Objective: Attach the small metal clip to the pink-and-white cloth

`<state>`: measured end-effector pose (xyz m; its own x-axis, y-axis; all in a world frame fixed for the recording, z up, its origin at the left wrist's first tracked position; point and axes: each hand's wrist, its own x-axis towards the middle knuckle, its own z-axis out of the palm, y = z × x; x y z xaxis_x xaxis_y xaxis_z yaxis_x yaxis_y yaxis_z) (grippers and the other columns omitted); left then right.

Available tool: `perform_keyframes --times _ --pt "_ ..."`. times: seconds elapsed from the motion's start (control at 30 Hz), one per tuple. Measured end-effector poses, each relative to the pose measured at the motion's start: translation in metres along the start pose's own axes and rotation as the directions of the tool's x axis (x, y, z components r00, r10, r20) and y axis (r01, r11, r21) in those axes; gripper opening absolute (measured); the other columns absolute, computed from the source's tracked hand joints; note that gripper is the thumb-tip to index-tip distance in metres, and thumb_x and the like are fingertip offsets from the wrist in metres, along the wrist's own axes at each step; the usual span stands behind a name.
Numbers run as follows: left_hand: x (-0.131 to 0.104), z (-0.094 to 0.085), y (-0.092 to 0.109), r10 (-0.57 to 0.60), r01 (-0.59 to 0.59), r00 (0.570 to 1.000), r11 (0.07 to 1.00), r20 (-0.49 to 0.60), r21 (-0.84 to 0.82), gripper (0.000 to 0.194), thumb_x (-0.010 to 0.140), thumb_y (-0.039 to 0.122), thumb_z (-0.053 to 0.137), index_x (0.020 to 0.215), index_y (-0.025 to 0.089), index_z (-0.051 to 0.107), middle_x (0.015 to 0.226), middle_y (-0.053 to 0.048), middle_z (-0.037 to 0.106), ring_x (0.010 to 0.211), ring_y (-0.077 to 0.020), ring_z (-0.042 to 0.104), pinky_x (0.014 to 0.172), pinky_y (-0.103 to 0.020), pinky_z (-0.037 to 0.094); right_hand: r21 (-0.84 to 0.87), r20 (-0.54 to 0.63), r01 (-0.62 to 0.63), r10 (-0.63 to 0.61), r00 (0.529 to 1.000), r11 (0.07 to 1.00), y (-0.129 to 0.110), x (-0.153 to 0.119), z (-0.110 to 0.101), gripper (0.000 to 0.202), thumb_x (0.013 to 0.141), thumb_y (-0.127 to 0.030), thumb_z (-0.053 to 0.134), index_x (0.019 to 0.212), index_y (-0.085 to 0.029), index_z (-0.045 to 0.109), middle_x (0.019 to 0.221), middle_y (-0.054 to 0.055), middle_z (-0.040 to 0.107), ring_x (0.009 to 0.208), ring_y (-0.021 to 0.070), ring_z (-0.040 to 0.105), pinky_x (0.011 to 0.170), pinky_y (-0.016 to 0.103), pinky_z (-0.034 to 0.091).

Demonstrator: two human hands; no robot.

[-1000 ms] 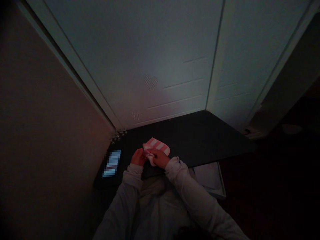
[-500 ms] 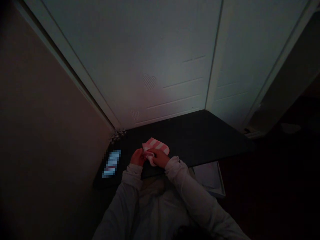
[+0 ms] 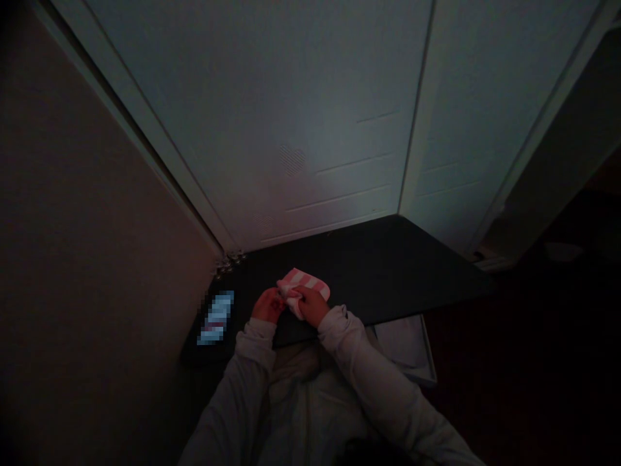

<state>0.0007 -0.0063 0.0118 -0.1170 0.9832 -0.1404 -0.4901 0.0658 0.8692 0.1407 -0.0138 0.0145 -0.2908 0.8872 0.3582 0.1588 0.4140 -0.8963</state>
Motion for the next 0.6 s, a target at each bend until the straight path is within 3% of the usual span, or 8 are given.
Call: perform_keyframes --times 0.23,0.47,0.6 --pt "-0.0017 -0.0004 0.0015 -0.029 0.029 0.999 0.999 -0.013 -0.03 0.028 0.054 0.031 0.066 0.072 0.015 0.051 0.046 0.003 0.052 0.04 -0.0089 0.047 0.04 -0.022 0.034 -0.111 -0.014 -0.026 0.025 1.0 0.993 0.0058 0.0008 -0.002 0.02 0.07 -0.017 0.044 0.084 -0.017 0.06 0.078 0.002 0.062 0.073 0.017 0.053 0.067 0.028 0.04" --pt "0.0 -0.0014 0.0018 -0.023 0.02 0.999 0.998 -0.036 -0.063 0.028 0.053 0.031 0.066 0.07 0.015 0.051 0.051 0.004 0.053 0.042 -0.008 0.047 0.04 -0.021 0.033 -0.339 -0.03 -0.061 0.054 0.998 0.939 0.0053 0.003 -0.0031 0.019 0.067 -0.015 0.044 0.077 -0.014 0.061 0.072 0.006 0.061 0.066 0.0165 0.052 0.061 0.026 0.037" --pt "-0.0003 -0.0017 0.0026 -0.043 0.042 0.999 0.995 -0.013 -0.086 0.031 0.05 0.032 0.068 0.069 0.014 0.052 0.052 0.003 0.054 0.043 -0.0086 0.048 0.042 -0.022 0.035 -0.355 -0.014 -0.056 0.055 0.998 0.933 0.0015 0.0026 -0.004 0.019 0.068 -0.015 0.043 0.075 -0.014 0.06 0.07 0.005 0.06 0.064 0.0149 0.051 0.06 0.024 0.036"
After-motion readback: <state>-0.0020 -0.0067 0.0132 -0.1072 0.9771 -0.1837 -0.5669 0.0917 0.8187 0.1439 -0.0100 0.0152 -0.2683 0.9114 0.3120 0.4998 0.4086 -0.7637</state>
